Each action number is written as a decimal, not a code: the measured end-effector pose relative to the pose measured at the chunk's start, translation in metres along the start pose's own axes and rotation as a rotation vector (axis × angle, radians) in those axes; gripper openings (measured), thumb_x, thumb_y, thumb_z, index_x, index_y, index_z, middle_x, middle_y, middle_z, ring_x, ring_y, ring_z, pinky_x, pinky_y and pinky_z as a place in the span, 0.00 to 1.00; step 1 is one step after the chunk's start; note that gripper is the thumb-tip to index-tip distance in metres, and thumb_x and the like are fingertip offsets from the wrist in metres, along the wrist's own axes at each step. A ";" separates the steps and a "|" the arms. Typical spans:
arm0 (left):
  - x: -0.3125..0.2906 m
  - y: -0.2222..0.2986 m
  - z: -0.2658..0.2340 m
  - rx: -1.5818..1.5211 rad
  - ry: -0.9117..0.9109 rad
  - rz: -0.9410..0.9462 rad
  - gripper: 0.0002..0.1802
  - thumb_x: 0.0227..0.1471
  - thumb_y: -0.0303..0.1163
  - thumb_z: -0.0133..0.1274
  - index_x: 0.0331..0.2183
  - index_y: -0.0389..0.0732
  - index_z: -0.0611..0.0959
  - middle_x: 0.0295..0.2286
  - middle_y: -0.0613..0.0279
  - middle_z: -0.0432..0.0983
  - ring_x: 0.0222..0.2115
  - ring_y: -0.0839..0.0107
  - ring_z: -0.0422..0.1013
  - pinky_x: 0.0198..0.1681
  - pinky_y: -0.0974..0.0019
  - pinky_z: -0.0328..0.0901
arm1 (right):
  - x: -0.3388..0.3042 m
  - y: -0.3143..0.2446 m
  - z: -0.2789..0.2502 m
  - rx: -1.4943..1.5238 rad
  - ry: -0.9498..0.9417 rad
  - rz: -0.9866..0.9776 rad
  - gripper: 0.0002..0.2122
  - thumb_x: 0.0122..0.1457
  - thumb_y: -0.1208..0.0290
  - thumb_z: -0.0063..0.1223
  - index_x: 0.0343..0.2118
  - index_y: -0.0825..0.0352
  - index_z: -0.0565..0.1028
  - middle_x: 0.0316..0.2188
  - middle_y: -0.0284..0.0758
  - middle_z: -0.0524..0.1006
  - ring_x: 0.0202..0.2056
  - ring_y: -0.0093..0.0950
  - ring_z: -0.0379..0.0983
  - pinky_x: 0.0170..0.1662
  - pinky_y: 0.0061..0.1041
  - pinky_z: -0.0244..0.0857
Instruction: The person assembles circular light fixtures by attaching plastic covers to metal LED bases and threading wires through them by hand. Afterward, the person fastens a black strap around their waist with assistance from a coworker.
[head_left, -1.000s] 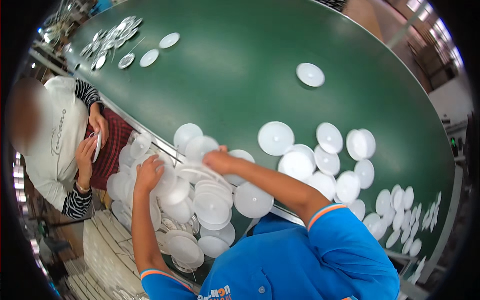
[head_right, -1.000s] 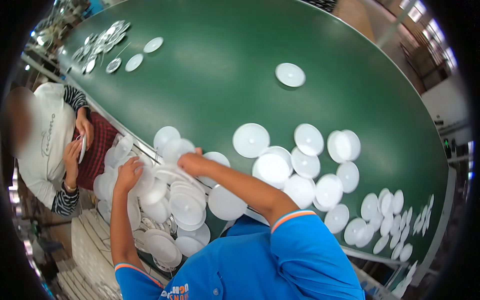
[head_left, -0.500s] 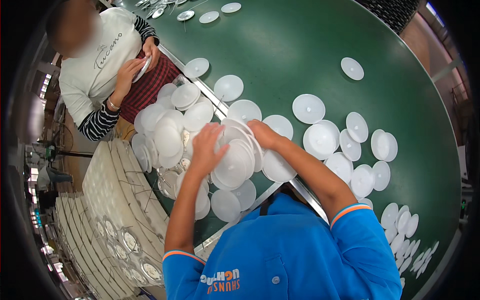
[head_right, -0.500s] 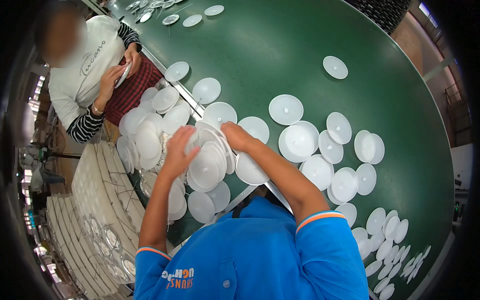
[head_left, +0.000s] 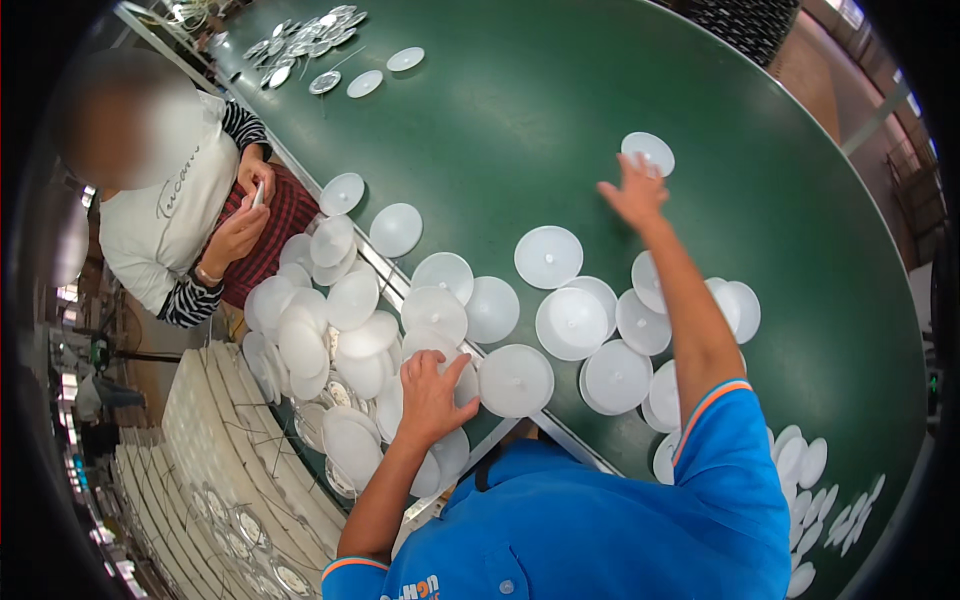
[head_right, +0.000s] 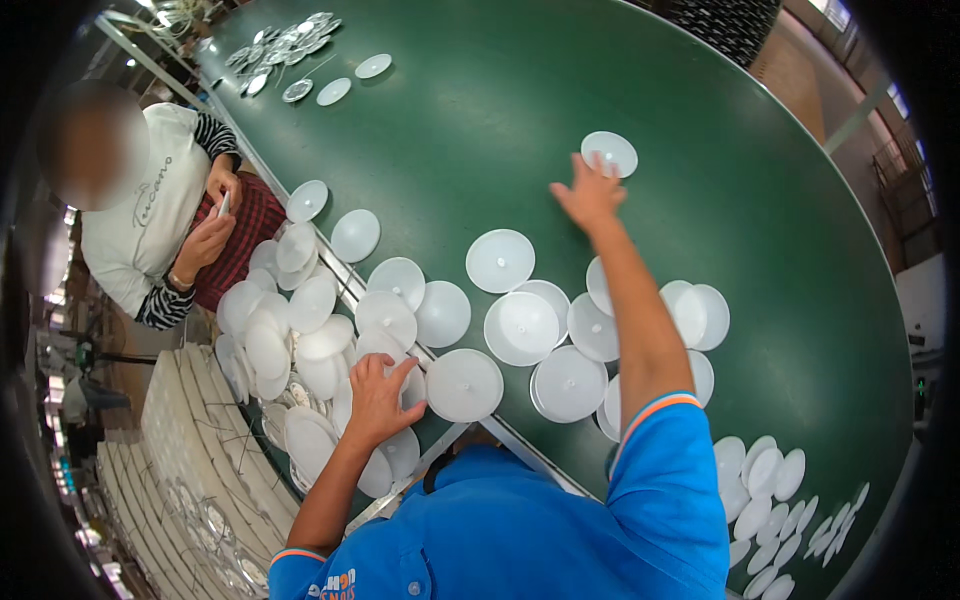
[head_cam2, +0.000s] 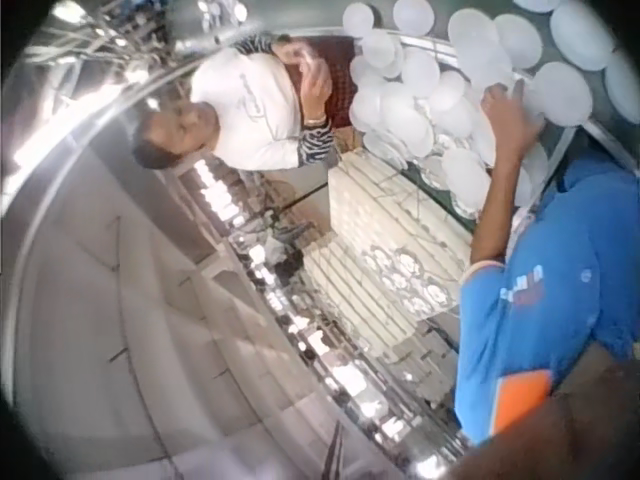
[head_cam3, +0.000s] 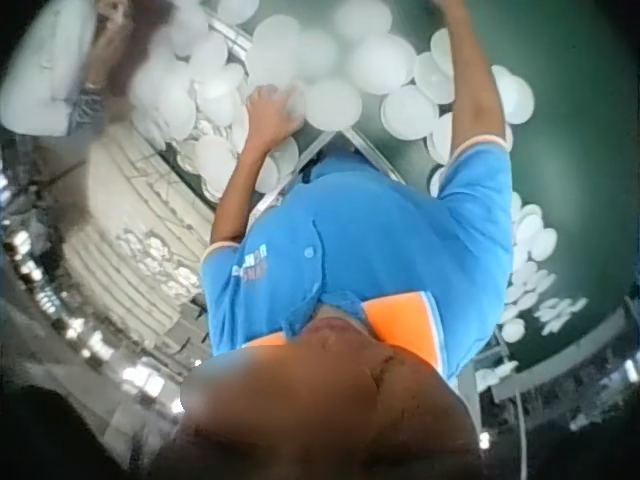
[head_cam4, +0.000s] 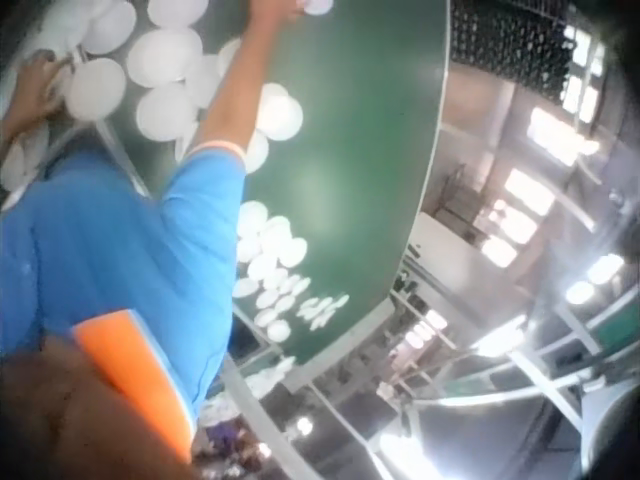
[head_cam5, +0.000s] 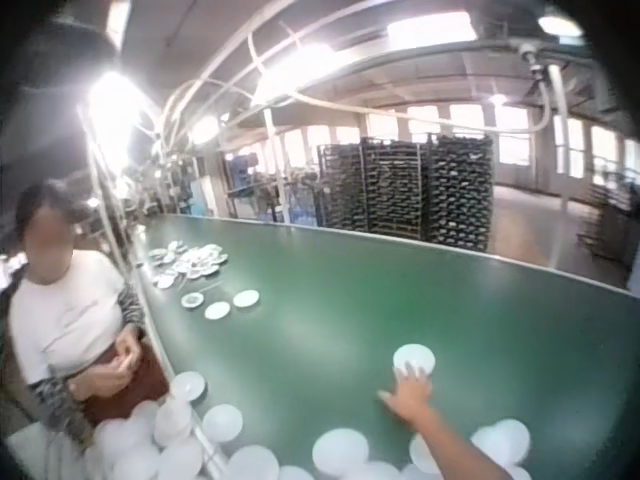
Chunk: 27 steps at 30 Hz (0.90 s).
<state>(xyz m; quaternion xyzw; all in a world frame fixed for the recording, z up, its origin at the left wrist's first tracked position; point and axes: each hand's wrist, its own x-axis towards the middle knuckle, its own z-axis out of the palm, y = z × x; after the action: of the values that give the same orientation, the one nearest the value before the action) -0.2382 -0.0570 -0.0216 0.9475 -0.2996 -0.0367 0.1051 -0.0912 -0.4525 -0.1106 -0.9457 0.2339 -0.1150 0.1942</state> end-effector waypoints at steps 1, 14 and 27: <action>-0.001 0.001 -0.003 0.005 0.008 0.004 0.30 0.28 0.43 0.59 0.40 0.46 0.76 0.35 0.53 0.63 0.41 0.56 0.57 0.45 0.54 0.50 | 0.011 0.013 -0.006 -0.058 -0.061 0.105 0.33 0.45 0.48 0.52 0.55 0.52 0.59 0.60 0.33 0.49 0.59 0.45 0.41 0.53 0.54 0.45; 0.102 -0.086 -0.035 -0.120 0.275 -0.108 0.26 0.36 0.29 0.56 0.42 0.40 0.72 0.35 0.52 0.66 0.38 0.55 0.63 0.42 0.57 0.58 | -0.083 -0.079 0.031 0.255 -0.265 -0.180 0.33 0.44 0.45 0.52 0.52 0.57 0.64 0.49 0.37 0.62 0.54 0.44 0.49 0.53 0.56 0.38; 0.240 -0.294 0.002 0.232 0.186 -0.458 0.30 0.39 0.32 0.53 0.48 0.42 0.66 0.48 0.51 0.62 0.50 0.55 0.57 0.49 0.49 0.55 | -0.123 -0.128 0.034 0.266 -0.194 -0.260 0.27 0.38 0.71 0.60 0.47 0.63 0.68 0.42 0.36 0.67 0.47 0.42 0.56 0.51 0.39 0.48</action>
<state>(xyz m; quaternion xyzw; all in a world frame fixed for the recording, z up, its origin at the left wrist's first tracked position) 0.1222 0.0394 -0.0905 0.9956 -0.0689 0.0621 0.0120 -0.1359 -0.2773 -0.1026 -0.9406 0.0729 -0.0772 0.3225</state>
